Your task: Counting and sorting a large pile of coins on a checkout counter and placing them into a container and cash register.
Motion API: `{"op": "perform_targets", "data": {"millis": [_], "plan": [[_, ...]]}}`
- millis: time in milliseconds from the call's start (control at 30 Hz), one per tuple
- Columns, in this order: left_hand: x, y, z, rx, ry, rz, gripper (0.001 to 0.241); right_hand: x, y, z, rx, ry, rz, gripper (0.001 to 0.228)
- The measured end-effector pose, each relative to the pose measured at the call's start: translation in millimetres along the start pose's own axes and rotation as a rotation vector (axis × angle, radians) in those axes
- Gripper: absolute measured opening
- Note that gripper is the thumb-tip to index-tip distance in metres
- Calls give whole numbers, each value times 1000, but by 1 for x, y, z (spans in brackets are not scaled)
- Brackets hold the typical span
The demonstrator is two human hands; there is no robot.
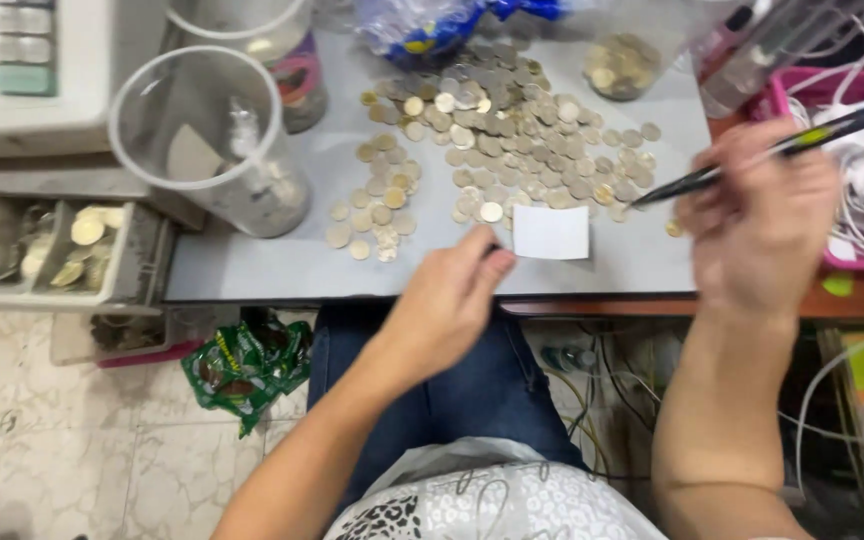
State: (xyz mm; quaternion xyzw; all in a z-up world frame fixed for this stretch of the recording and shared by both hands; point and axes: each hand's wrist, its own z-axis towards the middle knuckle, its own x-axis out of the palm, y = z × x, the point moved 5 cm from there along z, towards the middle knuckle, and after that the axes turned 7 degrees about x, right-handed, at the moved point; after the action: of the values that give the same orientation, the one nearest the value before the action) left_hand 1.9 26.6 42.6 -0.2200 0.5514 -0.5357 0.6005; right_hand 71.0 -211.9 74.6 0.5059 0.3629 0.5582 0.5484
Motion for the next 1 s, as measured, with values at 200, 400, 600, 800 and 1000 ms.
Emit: {"op": "perform_targets", "data": {"millis": [200, 400, 600, 800, 1000], "plan": [[16, 33, 8, 233, -261, 331, 26, 25, -25, -3, 59, 81, 65, 27], [70, 25, 6, 383, -150, 708, 26, 31, -97, -6, 293, 86, 89, 30], [98, 35, -5, 433, -154, 662, 36, 19, -104, -17, 244, 150, -47, 16], [91, 38, -12, 425, -170, 580, 35, 22, -100, -22, 90, 206, -422, 15], [92, 43, -11, 442, -203, 643, 34, 25, -96, -20, -12, 265, -604, 13]]}}
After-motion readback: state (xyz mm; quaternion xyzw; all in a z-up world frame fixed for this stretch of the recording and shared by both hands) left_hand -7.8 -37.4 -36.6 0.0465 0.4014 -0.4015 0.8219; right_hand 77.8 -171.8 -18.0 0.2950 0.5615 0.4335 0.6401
